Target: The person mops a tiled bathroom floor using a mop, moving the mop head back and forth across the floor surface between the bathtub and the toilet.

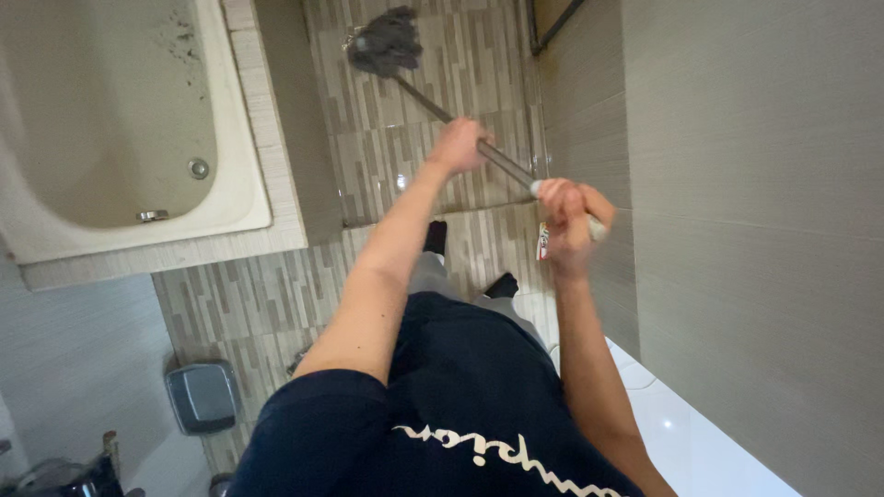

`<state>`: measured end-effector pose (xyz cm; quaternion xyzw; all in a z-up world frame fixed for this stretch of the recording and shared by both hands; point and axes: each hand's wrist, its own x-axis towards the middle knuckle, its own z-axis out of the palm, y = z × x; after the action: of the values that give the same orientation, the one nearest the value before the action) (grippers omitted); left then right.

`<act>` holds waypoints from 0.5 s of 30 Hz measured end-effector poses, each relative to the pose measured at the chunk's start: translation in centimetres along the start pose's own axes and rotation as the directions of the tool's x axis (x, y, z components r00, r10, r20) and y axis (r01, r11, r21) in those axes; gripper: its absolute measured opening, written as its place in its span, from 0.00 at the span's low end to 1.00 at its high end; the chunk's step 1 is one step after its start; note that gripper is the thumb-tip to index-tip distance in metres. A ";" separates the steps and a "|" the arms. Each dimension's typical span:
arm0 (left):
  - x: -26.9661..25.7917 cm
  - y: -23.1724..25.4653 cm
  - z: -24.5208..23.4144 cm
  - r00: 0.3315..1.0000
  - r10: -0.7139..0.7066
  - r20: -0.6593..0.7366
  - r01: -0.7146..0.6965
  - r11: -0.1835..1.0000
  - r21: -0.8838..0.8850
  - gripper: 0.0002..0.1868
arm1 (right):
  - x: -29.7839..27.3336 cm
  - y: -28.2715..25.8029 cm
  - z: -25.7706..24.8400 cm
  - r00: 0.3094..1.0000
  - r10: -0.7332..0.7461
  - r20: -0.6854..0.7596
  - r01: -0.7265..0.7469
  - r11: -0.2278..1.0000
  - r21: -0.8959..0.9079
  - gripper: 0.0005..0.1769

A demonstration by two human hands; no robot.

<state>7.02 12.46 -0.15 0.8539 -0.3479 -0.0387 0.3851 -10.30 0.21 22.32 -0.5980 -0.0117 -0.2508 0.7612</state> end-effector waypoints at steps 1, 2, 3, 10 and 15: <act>-0.8 -0.9 -1.0 0.999 -0.050 0.017 0.050 0.998 -0.031 0.09 | 0.1 0.4 0.6 0.999 0.034 0.010 -0.034 0.999 -0.029 0.22; -0.9 -1.5 -1.7 0.995 -0.098 0.032 0.100 0.993 -0.058 0.11 | 0.4 0.7 0.8 0.999 0.032 0.012 -0.032 0.999 -0.028 0.22; -0.8 -1.7 -1.9 0.995 -0.098 0.030 0.100 0.993 -0.057 0.11 | 0.8 0.9 1.2 0.999 0.028 0.035 -0.027 0.999 -0.025 0.22; 2.8 -1.1 2.0 0.990 0.021 -0.142 -0.038 0.992 -0.119 0.09 | 3.4 -1.8 0.6 0.999 -0.043 0.000 0.043 0.993 -0.106 0.22; 6.6 1.0 5.1 0.982 0.085 -0.172 -0.126 0.962 -0.244 0.16 | 3.9 -4.4 1.7 0.998 -0.035 0.055 0.048 0.964 -0.261 0.21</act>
<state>9.70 4.65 -1.68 0.7783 -0.3532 0.0062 0.5192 -8.14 -0.40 27.96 -0.6991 -0.0102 -0.2509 0.6695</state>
